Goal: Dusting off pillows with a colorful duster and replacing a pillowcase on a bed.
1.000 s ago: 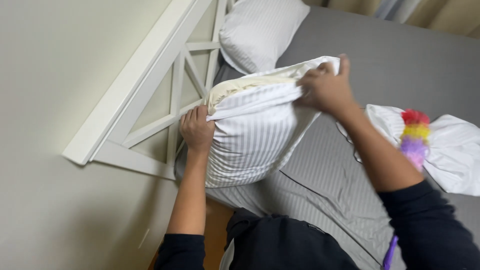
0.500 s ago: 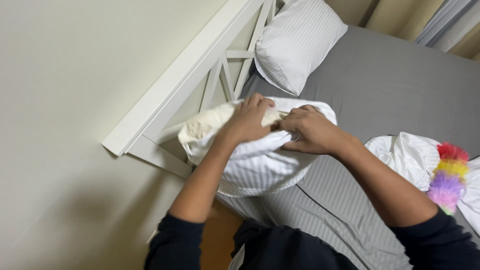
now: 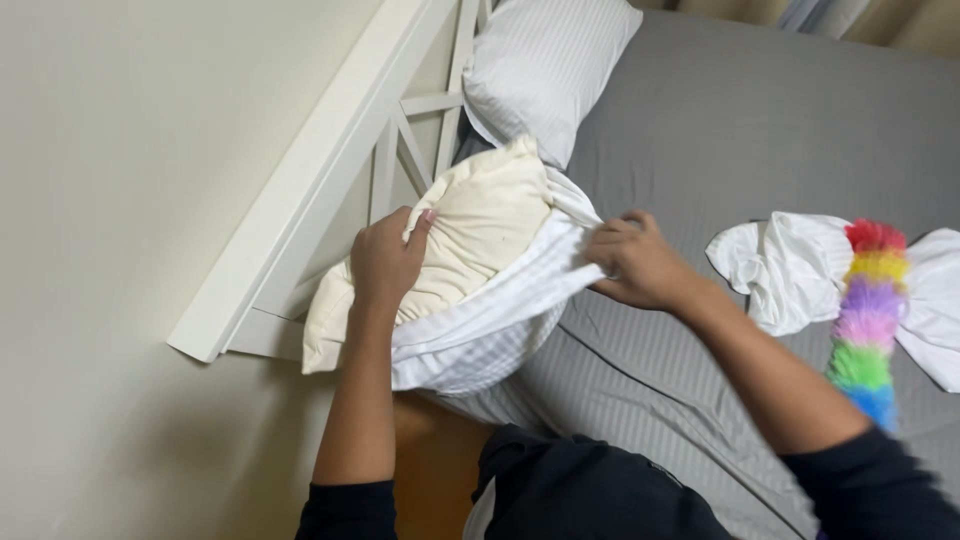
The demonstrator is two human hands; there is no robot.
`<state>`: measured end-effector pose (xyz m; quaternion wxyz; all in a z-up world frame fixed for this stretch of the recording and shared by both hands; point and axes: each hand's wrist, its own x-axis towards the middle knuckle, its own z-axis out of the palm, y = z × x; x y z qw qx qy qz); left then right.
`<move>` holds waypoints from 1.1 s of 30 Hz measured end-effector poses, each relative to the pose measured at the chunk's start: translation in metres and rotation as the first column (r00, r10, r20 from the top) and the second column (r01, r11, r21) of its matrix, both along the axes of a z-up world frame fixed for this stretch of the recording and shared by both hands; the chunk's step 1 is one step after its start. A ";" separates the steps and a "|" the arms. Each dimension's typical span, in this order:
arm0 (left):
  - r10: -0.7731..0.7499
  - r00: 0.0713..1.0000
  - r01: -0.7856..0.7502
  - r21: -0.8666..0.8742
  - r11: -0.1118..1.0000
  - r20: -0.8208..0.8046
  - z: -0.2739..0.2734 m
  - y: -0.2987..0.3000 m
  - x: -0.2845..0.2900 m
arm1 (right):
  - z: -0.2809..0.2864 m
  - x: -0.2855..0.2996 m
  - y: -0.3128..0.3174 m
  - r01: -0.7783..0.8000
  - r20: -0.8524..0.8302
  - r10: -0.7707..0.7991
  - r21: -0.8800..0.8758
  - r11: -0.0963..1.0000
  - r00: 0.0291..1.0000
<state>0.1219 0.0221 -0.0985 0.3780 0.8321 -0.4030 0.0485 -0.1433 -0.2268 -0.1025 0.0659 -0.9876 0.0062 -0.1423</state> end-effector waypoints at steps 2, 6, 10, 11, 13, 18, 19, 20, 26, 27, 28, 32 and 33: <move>-0.030 0.997 0.033 -0.044 0.999 0.068 0.001 -0.004 -0.002 | -0.007 0.017 0.014 -0.023 0.135 0.015 0.062 0.998 0.991; -0.096 0.982 0.113 -0.104 0.988 0.161 -0.002 0.006 -0.005 | -0.070 0.031 0.030 0.183 0.436 -0.242 0.173 0.968 0.867; -0.089 0.988 0.101 -0.095 0.990 0.130 -0.024 0.011 -0.011 | -0.180 0.032 0.043 0.394 -0.192 -0.352 0.281 0.875 0.916; -0.081 0.990 0.091 -0.082 0.992 0.114 -0.030 0.020 -0.019 | -0.184 0.028 0.048 0.391 -0.211 -0.340 0.287 0.875 0.916; -0.023 0.986 0.032 -0.054 0.998 0.163 -0.030 0.027 -0.016 | -0.179 0.047 0.041 0.311 -0.237 -0.251 0.267 0.912 0.939; 0.176 0.951 -0.188 0.024 0.982 0.254 -0.046 0.034 -0.029 | -0.082 0.062 0.000 0.163 0.163 -0.308 0.577 0.800 0.937; 0.222 0.935 -0.246 0.057 0.968 0.278 -0.049 0.029 -0.033 | -0.044 0.067 0.004 0.123 0.275 -0.318 0.549 0.827 0.907; 0.222 0.936 -0.247 0.060 0.967 0.273 -0.037 0.018 -0.044 | -0.047 0.078 0.006 0.125 0.270 -0.318 0.550 0.826 0.909; 0.103 0.984 -0.097 -0.050 0.994 0.143 0.038 -0.046 -0.084 | -0.081 0.099 0.016 0.089 -0.048 -0.267 0.986 0.143 0.962; -0.020 0.998 0.019 0.018 1.000 0.056 0.032 -0.049 -0.086 | -0.080 0.089 0.012 0.101 -0.088 -0.211 0.994 0.050 0.974; -0.138 0.990 0.140 0.072 0.987 -0.039 0.027 -0.055 -0.085 | -0.078 0.080 0.006 0.120 -0.125 -0.150 0.992 -0.040 0.981; -0.504 0.856 0.516 -0.233 0.824 0.113 -0.002 -0.036 -0.118 | -0.056 0.040 -0.001 0.056 -0.071 -0.087 0.985 -0.163 0.994; -0.551 0.826 0.562 -0.238 0.792 0.116 0.002 -0.032 -0.130 | -0.066 0.036 -0.007 0.091 -0.122 -0.167 0.978 -0.186 0.978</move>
